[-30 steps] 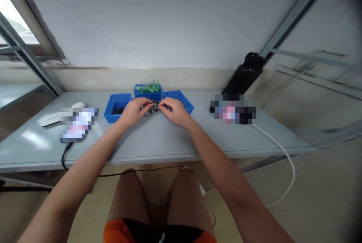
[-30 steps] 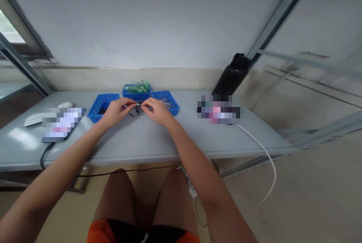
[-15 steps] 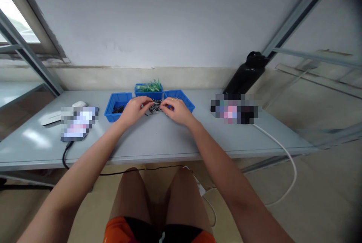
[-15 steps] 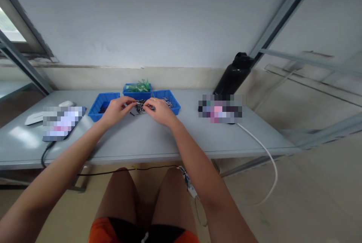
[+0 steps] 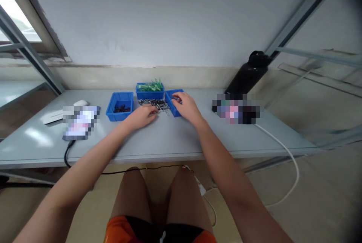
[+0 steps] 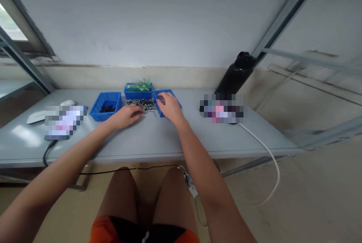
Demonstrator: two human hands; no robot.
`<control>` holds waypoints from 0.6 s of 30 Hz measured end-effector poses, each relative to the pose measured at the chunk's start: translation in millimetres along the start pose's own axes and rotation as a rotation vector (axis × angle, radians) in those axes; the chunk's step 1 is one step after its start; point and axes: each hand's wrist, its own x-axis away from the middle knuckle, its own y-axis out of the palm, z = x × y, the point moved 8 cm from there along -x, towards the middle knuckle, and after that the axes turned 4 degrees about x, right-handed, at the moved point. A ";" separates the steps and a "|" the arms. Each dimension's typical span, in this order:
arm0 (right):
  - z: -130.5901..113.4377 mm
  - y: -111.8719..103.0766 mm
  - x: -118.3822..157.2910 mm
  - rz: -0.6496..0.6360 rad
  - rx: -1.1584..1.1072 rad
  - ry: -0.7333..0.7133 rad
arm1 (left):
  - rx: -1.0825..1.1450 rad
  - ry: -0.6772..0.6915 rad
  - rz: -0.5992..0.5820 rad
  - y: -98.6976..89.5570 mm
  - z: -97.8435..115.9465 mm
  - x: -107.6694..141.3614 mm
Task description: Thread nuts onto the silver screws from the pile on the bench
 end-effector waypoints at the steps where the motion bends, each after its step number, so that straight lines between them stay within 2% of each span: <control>1: -3.0 0.7 -0.6 -0.006 -0.021 -0.010 | -0.030 -0.004 0.002 2.1 -1.8 0.1; 5: -11.4 -0.9 -2.8 0.000 -0.091 -0.043 | -0.150 -0.034 -0.004 9.0 -10.5 0.7; 9: -13.9 -3.8 -2.8 0.025 -0.120 -0.063 | -0.225 -0.044 -0.099 17.5 -13.6 1.5; 18: -13.0 -5.0 -3.5 0.058 -0.151 -0.083 | -0.259 -0.077 -0.086 12.6 -10.3 1.0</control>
